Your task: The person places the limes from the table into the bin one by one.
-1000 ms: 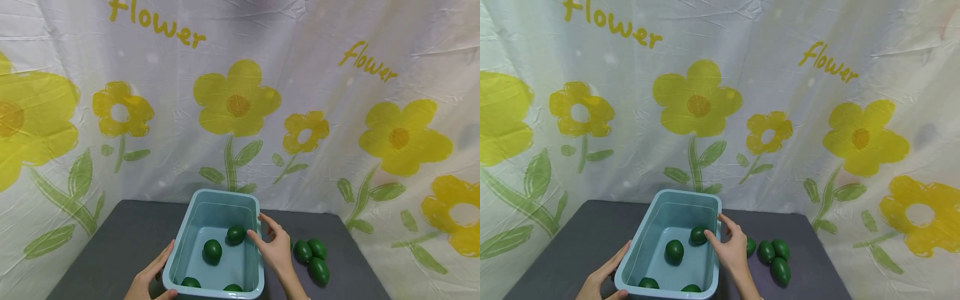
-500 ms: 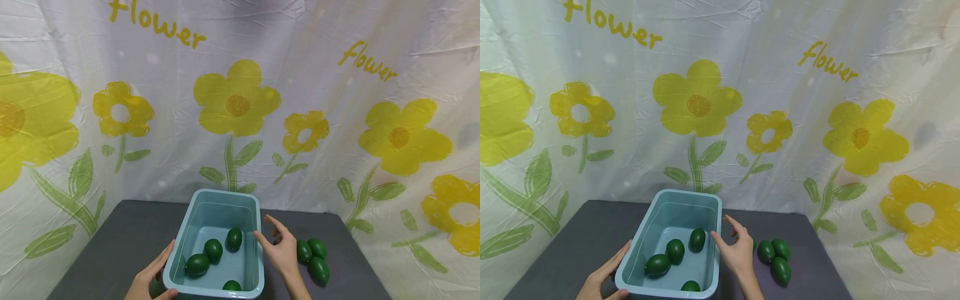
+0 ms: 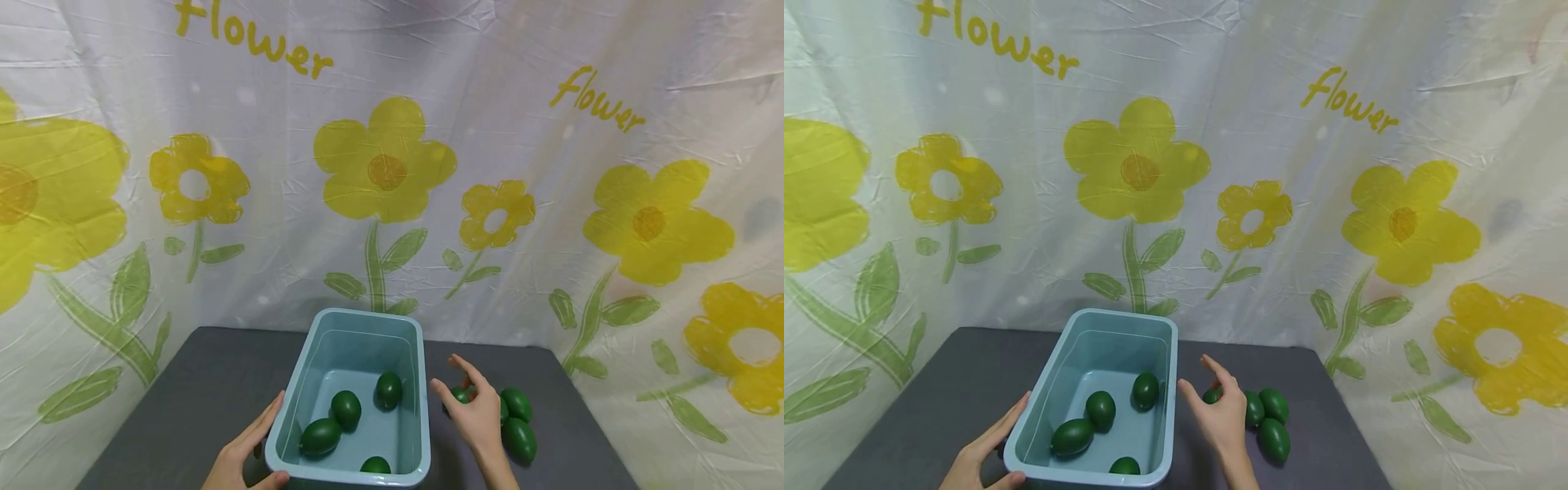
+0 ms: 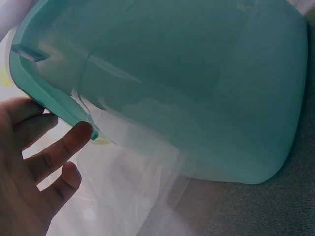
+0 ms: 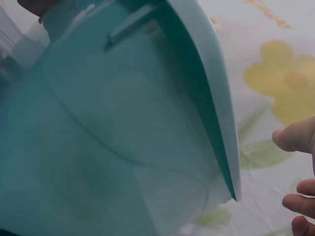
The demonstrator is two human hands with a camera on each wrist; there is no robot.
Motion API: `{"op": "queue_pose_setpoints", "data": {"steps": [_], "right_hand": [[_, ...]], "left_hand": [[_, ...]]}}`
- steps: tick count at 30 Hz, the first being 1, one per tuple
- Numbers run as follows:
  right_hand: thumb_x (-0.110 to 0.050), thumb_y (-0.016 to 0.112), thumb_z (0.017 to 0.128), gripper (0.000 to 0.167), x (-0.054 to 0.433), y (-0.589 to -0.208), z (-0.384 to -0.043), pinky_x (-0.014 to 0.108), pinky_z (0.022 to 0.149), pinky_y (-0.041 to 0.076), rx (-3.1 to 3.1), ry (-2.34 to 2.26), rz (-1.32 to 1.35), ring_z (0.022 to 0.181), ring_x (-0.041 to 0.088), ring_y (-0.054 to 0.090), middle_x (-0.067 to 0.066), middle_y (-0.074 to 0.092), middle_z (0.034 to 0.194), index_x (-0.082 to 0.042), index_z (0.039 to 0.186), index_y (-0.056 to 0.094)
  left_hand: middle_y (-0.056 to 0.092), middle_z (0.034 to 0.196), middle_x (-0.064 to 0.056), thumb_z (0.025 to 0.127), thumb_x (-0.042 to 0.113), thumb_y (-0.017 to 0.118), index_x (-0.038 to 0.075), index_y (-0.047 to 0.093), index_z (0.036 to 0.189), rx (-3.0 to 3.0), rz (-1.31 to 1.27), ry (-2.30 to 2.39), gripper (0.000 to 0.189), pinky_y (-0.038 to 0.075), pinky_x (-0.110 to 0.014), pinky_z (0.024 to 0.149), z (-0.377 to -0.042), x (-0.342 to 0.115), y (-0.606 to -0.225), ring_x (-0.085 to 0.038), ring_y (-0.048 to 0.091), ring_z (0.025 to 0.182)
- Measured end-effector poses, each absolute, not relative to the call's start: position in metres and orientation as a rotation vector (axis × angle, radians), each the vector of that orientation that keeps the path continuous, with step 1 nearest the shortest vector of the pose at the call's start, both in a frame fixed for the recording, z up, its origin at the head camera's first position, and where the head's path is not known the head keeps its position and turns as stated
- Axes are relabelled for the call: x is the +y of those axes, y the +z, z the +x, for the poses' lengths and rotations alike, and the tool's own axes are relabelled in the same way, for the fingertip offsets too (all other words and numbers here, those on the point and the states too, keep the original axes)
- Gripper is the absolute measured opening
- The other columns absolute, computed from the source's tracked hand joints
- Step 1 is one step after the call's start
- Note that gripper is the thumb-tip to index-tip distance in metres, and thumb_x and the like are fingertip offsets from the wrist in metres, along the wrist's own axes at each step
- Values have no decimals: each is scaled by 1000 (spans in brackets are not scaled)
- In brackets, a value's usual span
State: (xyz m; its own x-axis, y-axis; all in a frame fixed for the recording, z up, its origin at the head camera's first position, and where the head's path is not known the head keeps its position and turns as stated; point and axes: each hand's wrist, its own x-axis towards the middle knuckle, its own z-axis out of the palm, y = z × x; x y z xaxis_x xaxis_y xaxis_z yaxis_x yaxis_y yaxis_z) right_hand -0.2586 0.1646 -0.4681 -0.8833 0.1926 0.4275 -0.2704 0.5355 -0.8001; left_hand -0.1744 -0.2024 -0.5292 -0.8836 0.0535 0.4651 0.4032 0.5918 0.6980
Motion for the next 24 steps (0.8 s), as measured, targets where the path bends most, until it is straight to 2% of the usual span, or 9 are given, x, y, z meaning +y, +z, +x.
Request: {"op": "queue_pose_setpoints", "data": {"steps": [4, 8, 10, 14, 16, 19, 21, 23, 24], "right_hand": [[-23, 89, 87, 55, 174, -472, -256, 24, 57, 35, -2306, 1324, 18, 62, 9, 36, 4, 71, 109, -10, 138, 71], [-23, 89, 88, 56, 184, -478, -254, 23, 55, 35, -2299, 1349, -35, 62, 8, 38, 6, 73, 118, -9, 139, 70], [-26, 88, 89, 57, 189, -481, -253, 22, 53, 34, -2305, 1352, -64, 58, 6, 35, 6, 72, 117, -9, 140, 69], [-28, 88, 89, 56, 200, -487, -250, 22, 51, 33, -2310, 1359, -128, 53, 4, 31, 6, 63, 94, -11, 139, 70], [-30, 88, 89, 56, 206, -490, -248, 22, 54, 35, -2322, 1347, -162, 56, 7, 34, 6, 55, 87, -11, 139, 70], [-36, 88, 89, 59, 213, -494, -247, 23, 59, 40, -2344, 1338, -231, 69, 12, 45, 6, 66, 100, -12, 140, 70], [-41, 86, 90, 63, 218, -497, -247, 24, 63, 42, -2361, 1333, -279, 78, 15, 49, 7, 71, 117, -13, 142, 68], [-44, 86, 90, 66, 223, -502, -246, 24, 65, 45, -2371, 1314, -327, 81, 16, 53, 9, 71, 130, -12, 143, 67], [-45, 86, 90, 67, 225, -504, -245, 24, 64, 46, -2373, 1296, -346, 81, 16, 54, 11, 71, 130, -11, 144, 67]], "left_hand": [[41, 163, 17, 88, 21, 84, 27, 43, 164, -2431, -362, -1206, 87, 56, -29, 88, -174, -202, -529, 10, 45, 135], [42, 164, 15, 87, 22, 84, 28, 43, 164, -2434, -357, -1188, 87, 57, -30, 90, -173, -202, -528, 10, 44, 136], [42, 164, 15, 87, 22, 84, 28, 43, 164, -2437, -358, -1184, 87, 57, -31, 91, -173, -202, -528, 10, 44, 136], [40, 163, 18, 88, 23, 84, 29, 42, 165, -2450, -354, -1191, 87, 57, -32, 92, -173, -203, -528, 11, 42, 136], [39, 164, 19, 88, 23, 84, 30, 42, 165, -2458, -352, -1193, 88, 57, -33, 93, -173, -203, -528, 12, 41, 137], [39, 164, 18, 88, 23, 84, 30, 41, 165, -2462, -356, -1190, 88, 57, -34, 94, -173, -203, -527, 12, 40, 137], [40, 165, 15, 88, 24, 84, 30, 40, 165, -2462, -360, -1183, 89, 57, -34, 94, -173, -203, -527, 11, 41, 138], [41, 165, 11, 88, 24, 84, 30, 40, 166, -2460, -364, -1183, 90, 57, -34, 94, -173, -203, -527, 10, 42, 138], [42, 165, 9, 88, 24, 84, 30, 40, 166, -2460, -365, -1183, 90, 57, -34, 94, -173, -203, -527, 9, 43, 138]]}}
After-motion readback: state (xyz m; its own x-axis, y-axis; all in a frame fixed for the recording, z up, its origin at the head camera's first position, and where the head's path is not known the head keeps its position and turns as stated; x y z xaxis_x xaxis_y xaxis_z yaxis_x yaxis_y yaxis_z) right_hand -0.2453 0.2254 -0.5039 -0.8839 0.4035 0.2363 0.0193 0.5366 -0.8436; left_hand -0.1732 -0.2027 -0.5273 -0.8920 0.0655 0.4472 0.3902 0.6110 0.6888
